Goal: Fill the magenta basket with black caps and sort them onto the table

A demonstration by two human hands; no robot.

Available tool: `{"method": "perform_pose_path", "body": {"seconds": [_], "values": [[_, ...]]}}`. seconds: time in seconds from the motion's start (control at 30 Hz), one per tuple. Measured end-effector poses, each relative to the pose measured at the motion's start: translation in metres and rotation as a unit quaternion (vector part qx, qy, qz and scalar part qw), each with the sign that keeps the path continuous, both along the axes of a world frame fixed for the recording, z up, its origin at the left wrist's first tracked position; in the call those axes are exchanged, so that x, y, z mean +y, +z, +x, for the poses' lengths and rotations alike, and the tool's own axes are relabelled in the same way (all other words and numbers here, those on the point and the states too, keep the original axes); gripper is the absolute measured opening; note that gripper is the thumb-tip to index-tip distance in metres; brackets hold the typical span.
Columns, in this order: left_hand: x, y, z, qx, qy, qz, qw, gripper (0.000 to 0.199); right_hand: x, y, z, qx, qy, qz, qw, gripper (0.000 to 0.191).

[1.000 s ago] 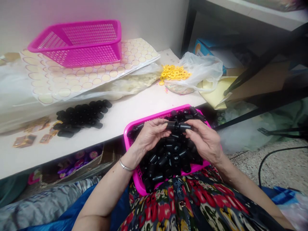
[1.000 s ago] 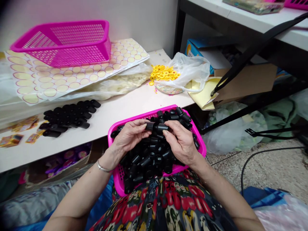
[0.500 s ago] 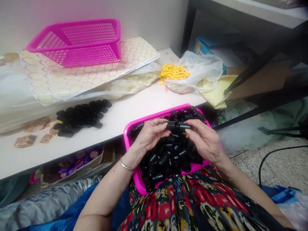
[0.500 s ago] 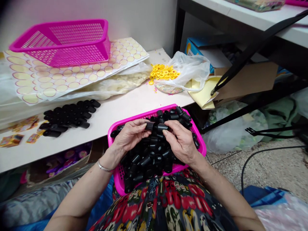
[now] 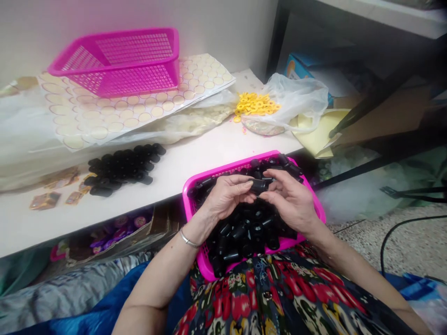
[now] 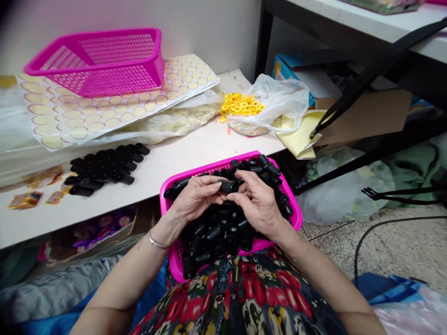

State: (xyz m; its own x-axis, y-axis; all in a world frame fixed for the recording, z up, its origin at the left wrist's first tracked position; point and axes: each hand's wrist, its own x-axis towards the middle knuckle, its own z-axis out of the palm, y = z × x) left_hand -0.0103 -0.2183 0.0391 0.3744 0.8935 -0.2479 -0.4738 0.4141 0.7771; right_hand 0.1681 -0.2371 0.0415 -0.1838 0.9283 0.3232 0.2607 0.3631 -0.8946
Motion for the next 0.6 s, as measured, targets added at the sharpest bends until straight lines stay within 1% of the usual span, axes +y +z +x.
{"method": "perform_pose_path", "body": {"seconds": [0.13,0.2,0.27,0.3,0.33,0.4,0.47,0.5,0.53,0.57,0.6], "values": [[-0.006,-0.005,0.002,0.035,-0.011,0.008,0.999,0.033,0.002,0.001,-0.005,0.021,0.077,-0.059,0.995,0.03],[-0.012,-0.007,0.0,0.076,-0.012,0.037,0.996,0.033,0.002,0.0,-0.007,0.029,0.084,-0.095,0.991,0.032],[-0.02,-0.006,-0.005,0.153,0.005,0.092,0.984,0.031,0.003,-0.002,-0.009,0.045,0.08,-0.132,0.987,0.034],[-0.024,-0.005,-0.008,0.204,0.028,0.133,0.969,0.028,0.003,-0.003,-0.011,0.055,0.079,-0.151,0.984,0.035],[-0.028,-0.004,-0.012,0.256,0.052,0.183,0.948,0.026,0.004,-0.004,-0.013,0.066,0.079,-0.172,0.98,0.035],[-0.035,-0.002,-0.019,0.344,0.082,0.3,0.886,0.028,0.004,-0.005,-0.019,0.085,0.085,-0.213,0.97,0.036],[-0.039,-0.002,-0.024,0.396,0.07,0.4,0.823,0.038,0.002,-0.005,-0.028,0.094,0.097,-0.246,0.96,0.034],[-0.04,-0.003,-0.026,0.411,0.064,0.429,0.802,0.041,0.001,-0.005,-0.032,0.093,0.105,-0.252,0.958,0.033],[-0.04,-0.004,-0.028,0.421,0.066,0.44,0.79,0.042,0.0,-0.005,-0.036,0.089,0.116,-0.253,0.956,0.032],[-0.04,-0.006,-0.03,0.428,0.076,0.439,0.787,0.039,-0.001,-0.004,-0.039,0.079,0.132,-0.253,0.955,0.033],[-0.04,-0.008,-0.034,0.432,0.094,0.426,0.789,0.035,-0.001,-0.003,-0.04,0.067,0.146,-0.252,0.954,0.036]]}}
